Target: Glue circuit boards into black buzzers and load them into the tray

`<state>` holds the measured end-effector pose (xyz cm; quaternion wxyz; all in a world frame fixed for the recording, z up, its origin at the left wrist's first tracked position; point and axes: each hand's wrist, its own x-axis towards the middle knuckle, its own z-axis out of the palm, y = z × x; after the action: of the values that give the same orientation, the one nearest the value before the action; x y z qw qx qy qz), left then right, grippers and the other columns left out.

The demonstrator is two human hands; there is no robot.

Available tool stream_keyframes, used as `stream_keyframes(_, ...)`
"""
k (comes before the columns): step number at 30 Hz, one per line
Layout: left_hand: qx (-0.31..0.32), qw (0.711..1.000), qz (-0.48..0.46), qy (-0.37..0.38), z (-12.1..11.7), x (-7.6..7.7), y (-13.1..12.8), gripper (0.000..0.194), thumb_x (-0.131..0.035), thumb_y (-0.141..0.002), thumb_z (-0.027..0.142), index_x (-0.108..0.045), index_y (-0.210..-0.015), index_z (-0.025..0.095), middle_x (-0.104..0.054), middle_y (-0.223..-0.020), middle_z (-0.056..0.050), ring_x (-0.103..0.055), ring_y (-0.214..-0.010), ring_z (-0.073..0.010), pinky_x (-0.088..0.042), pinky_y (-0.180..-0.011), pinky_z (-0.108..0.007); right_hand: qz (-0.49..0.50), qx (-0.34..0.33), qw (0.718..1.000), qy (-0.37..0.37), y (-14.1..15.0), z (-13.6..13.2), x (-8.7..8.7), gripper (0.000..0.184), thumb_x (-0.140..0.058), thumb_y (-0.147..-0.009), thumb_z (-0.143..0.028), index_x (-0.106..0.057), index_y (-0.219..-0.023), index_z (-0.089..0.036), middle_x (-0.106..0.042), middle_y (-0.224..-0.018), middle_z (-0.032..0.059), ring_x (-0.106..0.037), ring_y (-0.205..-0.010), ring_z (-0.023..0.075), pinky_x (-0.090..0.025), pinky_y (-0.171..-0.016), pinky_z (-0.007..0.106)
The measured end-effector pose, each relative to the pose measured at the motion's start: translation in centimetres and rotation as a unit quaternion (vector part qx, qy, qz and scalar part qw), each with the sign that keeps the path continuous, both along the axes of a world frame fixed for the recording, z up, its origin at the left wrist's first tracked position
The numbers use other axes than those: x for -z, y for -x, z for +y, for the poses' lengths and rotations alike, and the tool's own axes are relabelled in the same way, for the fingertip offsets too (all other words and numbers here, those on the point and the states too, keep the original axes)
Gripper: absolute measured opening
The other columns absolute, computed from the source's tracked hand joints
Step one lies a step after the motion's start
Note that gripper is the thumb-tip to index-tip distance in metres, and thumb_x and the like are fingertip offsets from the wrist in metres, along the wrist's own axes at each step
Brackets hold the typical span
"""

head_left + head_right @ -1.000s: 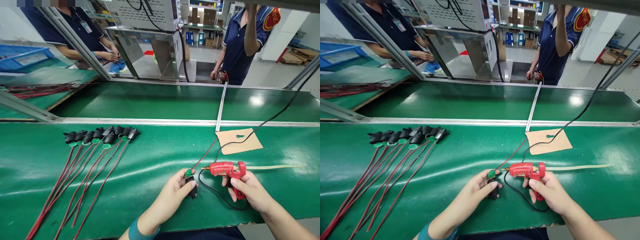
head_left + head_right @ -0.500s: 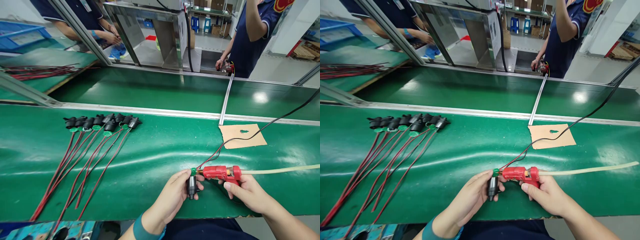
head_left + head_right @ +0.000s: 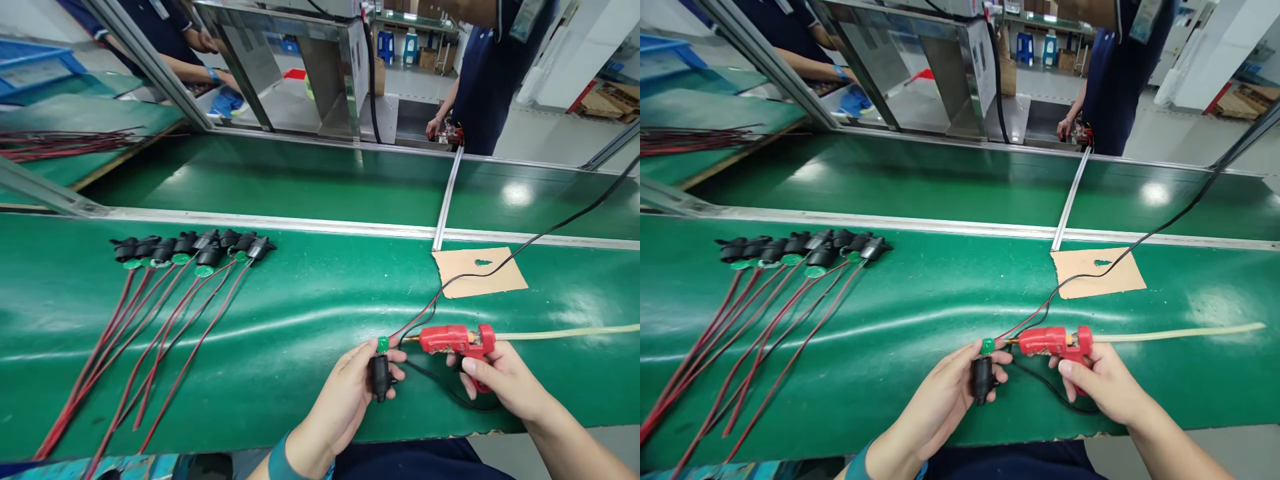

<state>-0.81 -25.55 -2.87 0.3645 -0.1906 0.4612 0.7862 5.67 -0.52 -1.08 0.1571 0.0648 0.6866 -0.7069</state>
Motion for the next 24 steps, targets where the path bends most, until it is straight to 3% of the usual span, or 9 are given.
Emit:
stream_keyframes(4, -0.05, 0.998, -0.024, 0.023, -0.3, 0.1, 0.8, 0.032, -0.062, -0.095, 0.032, -0.071, -0.113, 0.008, -0.077, -0.103, -0.018, -0.07, -0.074, -0.0202, -0.057, -0.055, -0.028, 0.019, 0.185, 0.975, 0.118, -0.5, 3.4, 0.8, 0.032, -0.069, -0.091, -0.048, -0.073, -0.098, -0.017, -0.07, -0.094, 0.0061, -0.056, -0.049, 0.0075, -0.041, -0.048, 0.023)
stream_keyframes(7, -0.111, 0.992, -0.033, 0.047, -0.3, 0.1, 1.6, 0.029, -0.055, -0.097, 0.025, -0.069, -0.116, 0.008, -0.077, -0.107, -0.017, -0.072, -0.076, -0.0202, -0.059, -0.058, -0.029, 0.019, 0.331, 0.929, 0.166, -1.0, 6.4, 1.1, 0.034, -0.077, -0.083, -0.047, -0.073, -0.097, -0.016, -0.07, -0.085, 0.0035, -0.056, -0.051, 0.0071, -0.046, -0.05, 0.021)
stream_keyframes(10, -0.152, 0.987, -0.025, 0.042, -0.1, 0.4, 2.2, 0.028, -0.052, -0.096, 0.022, -0.069, -0.116, 0.01, -0.077, -0.107, -0.014, -0.073, -0.076, -0.0202, -0.061, -0.056, -0.029, 0.01, 0.414, 0.894, 0.172, -1.2, 9.0, 1.4, 0.036, -0.085, -0.075, -0.045, -0.071, -0.095, -0.017, -0.07, -0.083, 0.0021, -0.056, -0.053, 0.008, -0.051, -0.05, 0.02)
stream_keyframes(17, -0.205, 0.978, 0.005, 0.029, -0.3, 0.7, 2.2, 0.029, -0.058, -0.092, 0.03, -0.071, -0.113, 0.014, -0.077, -0.111, -0.011, -0.073, -0.083, -0.0226, -0.063, -0.059, -0.031, -0.023, 0.446, 0.886, 0.127, -1.2, 12.1, 1.9, 0.028, -0.078, -0.082, -0.04, -0.069, -0.09, -0.015, -0.066, -0.069, 0.0021, -0.06, -0.05, 0.0109, -0.051, -0.042, 0.019)
stream_keyframes(24, -0.203, 0.979, 0.029, -0.013, -1.6, 3.5, 2.6, 0.026, -0.072, -0.082, 0.028, -0.072, -0.106, 0.017, -0.078, -0.108, -0.007, -0.073, -0.094, -0.0248, -0.064, -0.065, -0.03, -0.035, 0.446, 0.894, 0.03, -1.0, 12.3, 2.1, 0.034, -0.076, -0.082, -0.047, -0.071, -0.091, -0.014, -0.067, -0.067, 0.0039, -0.061, -0.052, 0.0121, -0.051, -0.045, 0.02)
